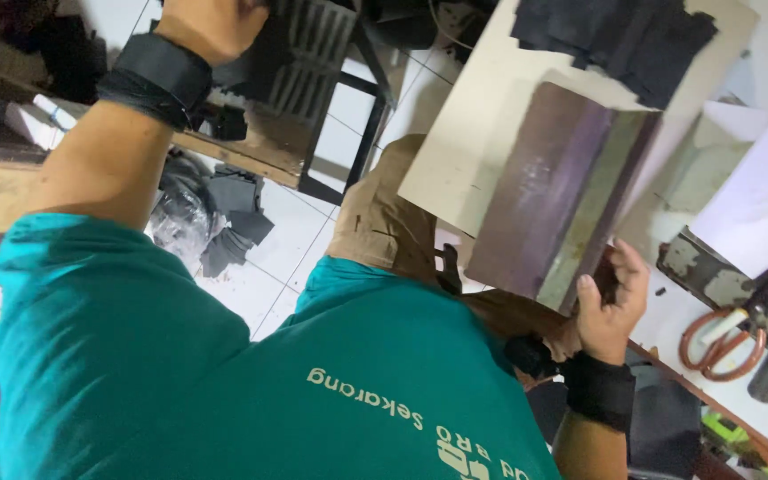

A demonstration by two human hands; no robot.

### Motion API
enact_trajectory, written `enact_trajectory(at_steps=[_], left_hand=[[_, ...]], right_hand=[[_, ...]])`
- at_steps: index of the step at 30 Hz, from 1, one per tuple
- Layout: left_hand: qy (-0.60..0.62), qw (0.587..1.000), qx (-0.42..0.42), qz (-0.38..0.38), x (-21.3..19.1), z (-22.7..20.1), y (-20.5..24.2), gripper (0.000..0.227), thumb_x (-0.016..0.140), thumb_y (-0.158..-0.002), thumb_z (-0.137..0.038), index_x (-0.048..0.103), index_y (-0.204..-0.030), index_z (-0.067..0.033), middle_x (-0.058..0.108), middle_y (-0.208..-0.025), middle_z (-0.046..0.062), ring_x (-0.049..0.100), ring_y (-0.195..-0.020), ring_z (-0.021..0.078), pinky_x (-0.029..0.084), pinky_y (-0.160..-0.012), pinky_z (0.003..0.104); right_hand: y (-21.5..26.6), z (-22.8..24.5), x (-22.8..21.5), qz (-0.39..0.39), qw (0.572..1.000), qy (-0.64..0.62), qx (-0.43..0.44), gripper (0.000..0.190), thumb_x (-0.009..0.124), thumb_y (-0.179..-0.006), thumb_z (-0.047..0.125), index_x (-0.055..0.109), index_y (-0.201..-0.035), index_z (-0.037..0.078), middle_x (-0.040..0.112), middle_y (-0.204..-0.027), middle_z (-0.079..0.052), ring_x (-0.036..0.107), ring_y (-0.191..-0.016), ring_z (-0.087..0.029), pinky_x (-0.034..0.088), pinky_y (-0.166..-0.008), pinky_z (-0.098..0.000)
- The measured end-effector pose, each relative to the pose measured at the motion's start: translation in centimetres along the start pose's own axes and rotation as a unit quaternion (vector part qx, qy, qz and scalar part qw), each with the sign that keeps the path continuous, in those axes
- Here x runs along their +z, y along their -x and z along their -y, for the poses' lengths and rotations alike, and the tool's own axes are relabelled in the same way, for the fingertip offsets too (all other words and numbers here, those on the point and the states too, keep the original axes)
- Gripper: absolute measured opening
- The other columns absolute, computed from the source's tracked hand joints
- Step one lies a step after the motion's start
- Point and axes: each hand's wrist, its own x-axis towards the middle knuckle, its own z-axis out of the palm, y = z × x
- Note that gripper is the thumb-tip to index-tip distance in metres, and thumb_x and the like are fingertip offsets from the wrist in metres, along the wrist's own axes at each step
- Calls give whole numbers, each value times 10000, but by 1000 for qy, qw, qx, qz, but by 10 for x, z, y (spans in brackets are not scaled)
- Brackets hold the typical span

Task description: The person applies and aligns small leather lining pieces onto a larger leather base component.

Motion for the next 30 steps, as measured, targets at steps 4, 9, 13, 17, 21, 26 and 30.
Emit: enact_trajectory(at_steps=[4, 9, 13, 17, 21, 26, 30], left_hand=[[-47, 994, -96, 34, 54, 53, 65, 292, 825, -930, -348, 750, -984, -71, 738, -941, 169, 712, -849, 352, 590, -734, 459], [26, 951, -278, 132, 95, 89, 102, 534, 875, -881, -396, 711, -1210, -9, 699, -1207, 261, 691, -1074, 408, 569, -951, 482], [32, 950, -285, 124, 107, 87, 105, 793, 913, -808, -397, 575, -1388, 25, 642, -1242, 310, 628, -1145, 474, 535, -946, 512], [-118, 980, -156, 46, 99, 66, 101, 998, 931, -590, -371, 508, -1416, -5, 658, -1216, 309, 641, -1130, 461, 544, -964, 529], [-93, 977, -172, 90, 108, 66, 105, 863, 864, -731, -236, 531, -1506, -53, 635, -1357, 312, 647, -1096, 470, 559, -884, 485], [68, 938, -290, 176, 70, 44, 94, 480, 675, -983, -150, 596, -1441, -33, 670, -1150, 357, 649, -1035, 498, 530, -938, 535], [117, 935, -333, 40, 123, 92, 139, 350, 612, -1038, -106, 658, -1377, -36, 703, -1136, 319, 699, -1027, 465, 575, -956, 486]], right_hand=[[-2, 4, 0, 3, 999, -28, 30, 553, 642, -1005, 31, 448, -1521, -21, 570, -1363, -75, 562, -1288, -172, 441, -1166, -316], [-2, 4, 2, 0, 999, -36, 29, 547, 656, -1038, 73, 434, -1528, -31, 581, -1380, -83, 571, -1235, -152, 450, -1158, -308], [-4, 5, 4, 6, 998, -55, 18, 536, 655, -1058, 120, 433, -1523, -30, 585, -1335, -84, 571, -1238, -147, 451, -1133, -290], [-6, 8, 6, 9, 998, -54, 18, 507, 625, -1070, 128, 430, -1509, -36, 587, -1426, -104, 568, -1279, -166, 446, -1190, -320], [-7, 12, 8, 11, 998, -58, 13, 508, 615, -1068, 125, 431, -1514, -36, 582, -1383, -105, 559, -1293, -169, 433, -1208, -328], [-8, 10, 8, 7, 998, -66, 17, 507, 611, -1077, 145, 421, -1510, -37, 572, -1456, -106, 554, -1321, -173, 423, -1225, -334], [-6, 12, 8, 3, 997, -69, 29, 508, 617, -1079, 158, 437, -1513, -34, 589, -1369, -99, 568, -1260, -156, 445, -1130, -297]])
